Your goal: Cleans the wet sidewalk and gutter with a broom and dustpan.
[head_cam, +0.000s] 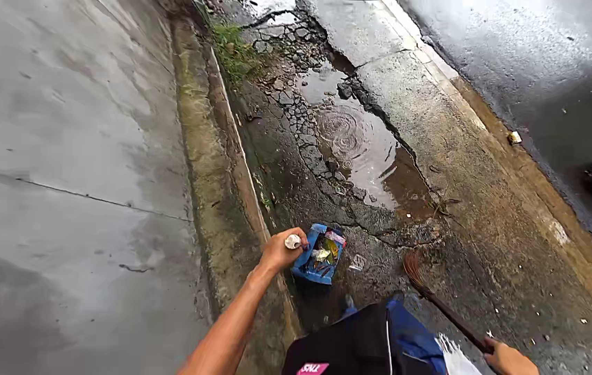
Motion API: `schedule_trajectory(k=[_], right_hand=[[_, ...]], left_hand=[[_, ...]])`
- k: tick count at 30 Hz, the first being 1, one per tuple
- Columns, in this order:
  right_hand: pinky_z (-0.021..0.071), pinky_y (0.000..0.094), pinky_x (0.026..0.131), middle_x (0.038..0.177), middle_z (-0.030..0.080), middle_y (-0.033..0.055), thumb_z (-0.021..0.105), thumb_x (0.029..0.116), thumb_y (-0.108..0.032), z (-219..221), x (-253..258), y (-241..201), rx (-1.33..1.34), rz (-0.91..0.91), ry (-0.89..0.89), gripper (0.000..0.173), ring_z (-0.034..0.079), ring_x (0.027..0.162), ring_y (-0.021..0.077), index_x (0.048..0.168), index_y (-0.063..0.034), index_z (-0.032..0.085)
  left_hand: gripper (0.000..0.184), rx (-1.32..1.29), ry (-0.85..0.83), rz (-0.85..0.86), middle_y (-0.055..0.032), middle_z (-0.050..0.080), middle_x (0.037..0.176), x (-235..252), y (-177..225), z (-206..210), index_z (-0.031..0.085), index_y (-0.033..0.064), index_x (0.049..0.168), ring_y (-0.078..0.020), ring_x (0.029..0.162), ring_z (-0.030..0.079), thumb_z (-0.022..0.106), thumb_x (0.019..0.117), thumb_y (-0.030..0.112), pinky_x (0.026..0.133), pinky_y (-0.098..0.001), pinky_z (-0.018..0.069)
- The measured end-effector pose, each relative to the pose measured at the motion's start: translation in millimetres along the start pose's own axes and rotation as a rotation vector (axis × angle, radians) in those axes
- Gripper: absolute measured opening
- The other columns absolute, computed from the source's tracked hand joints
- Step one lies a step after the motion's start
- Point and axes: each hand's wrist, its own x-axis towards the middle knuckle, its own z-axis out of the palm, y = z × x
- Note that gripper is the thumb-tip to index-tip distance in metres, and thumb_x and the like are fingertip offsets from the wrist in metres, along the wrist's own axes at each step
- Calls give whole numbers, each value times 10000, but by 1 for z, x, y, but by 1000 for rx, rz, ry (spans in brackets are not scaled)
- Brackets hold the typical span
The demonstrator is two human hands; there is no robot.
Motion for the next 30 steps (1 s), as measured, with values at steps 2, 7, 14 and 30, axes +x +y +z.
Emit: schedule_trajectory(k=[2, 7, 14, 30], right_hand=[[513, 672, 929, 1297, 695, 197, 570, 1012, -387, 40, 9, -39, 47, 20, -74, 432, 661, 1191, 436, 1415, -241, 619], [453, 640, 1068, 1390, 663, 134, 574, 1034, -370, 53, 3, -40, 298, -100, -174, 495, 618, 1290, 366, 1523, -307, 533], [465, 696, 1002, 1356, 663, 226, 586, 1036, -301, 56, -70, 13, 207, 91, -92, 567, 631, 1232, 476, 1585, -284, 447], [417, 676, 1091, 1403, 644, 186, 636, 1008, -296, 81, -90, 33, 463, 16, -103, 553, 599, 1303, 415, 1545, -254, 511]], left_hand=[[130, -7, -36, 10, -190, 713, 938, 1, -3, 21, 701, -10, 935, -381, 909, 685, 695, 833, -90, 808, -632, 507], [143, -52, 63, 43, -160, 730, 945, 6, -9, 48, 705, 28, 922, -358, 914, 698, 661, 816, -57, 792, -640, 511], [131, -22, 29, 48, -164, 739, 953, 19, -3, 47, 706, 28, 919, -382, 927, 697, 698, 819, -56, 794, -665, 495], [101, -144, -32, 110, -97, 726, 856, 2, 17, 81, 708, 65, 855, -295, 838, 693, 707, 792, -14, 720, -598, 498]])
